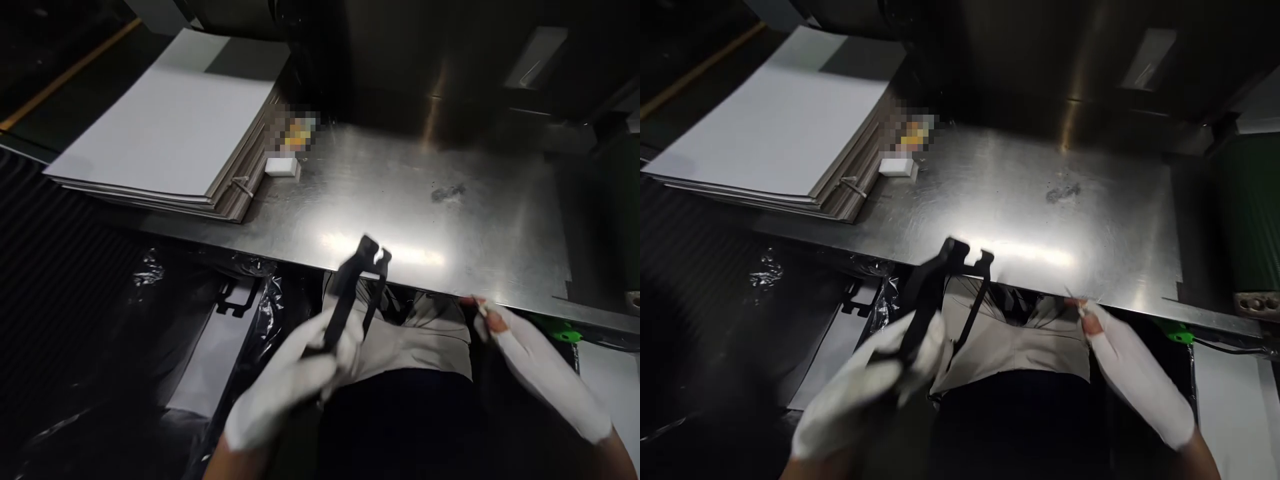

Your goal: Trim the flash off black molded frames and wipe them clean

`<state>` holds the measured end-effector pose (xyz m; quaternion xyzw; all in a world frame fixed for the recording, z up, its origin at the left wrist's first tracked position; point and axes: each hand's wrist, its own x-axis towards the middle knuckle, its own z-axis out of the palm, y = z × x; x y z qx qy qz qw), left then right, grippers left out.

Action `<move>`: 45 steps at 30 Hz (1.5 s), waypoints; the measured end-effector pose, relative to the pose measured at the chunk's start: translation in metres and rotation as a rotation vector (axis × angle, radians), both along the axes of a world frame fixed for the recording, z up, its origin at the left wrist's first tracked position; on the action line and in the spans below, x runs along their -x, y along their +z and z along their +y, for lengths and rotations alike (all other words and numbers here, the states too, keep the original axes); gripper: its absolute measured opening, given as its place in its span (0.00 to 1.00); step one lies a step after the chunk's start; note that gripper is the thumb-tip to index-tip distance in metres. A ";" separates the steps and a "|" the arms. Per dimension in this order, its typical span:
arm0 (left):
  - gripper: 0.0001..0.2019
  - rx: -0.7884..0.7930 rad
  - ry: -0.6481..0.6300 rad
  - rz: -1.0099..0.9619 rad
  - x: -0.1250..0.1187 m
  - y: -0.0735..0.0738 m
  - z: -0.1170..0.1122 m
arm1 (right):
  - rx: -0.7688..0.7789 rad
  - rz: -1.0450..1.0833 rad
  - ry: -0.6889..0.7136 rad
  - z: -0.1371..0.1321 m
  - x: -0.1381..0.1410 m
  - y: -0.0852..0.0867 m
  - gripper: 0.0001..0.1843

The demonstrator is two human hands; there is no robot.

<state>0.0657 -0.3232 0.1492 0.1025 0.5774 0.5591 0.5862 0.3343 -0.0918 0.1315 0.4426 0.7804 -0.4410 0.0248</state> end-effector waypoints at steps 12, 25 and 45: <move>0.16 -0.240 -0.237 0.114 0.036 -0.016 0.138 | -0.525 -0.176 0.525 0.017 0.124 -0.020 0.18; 0.19 -0.200 -0.224 0.148 0.029 -0.015 0.137 | -0.531 -0.206 0.505 0.019 0.133 -0.028 0.19; 0.12 -0.514 0.123 -0.253 0.023 0.000 0.090 | -0.551 0.004 0.151 0.038 0.129 -0.024 0.28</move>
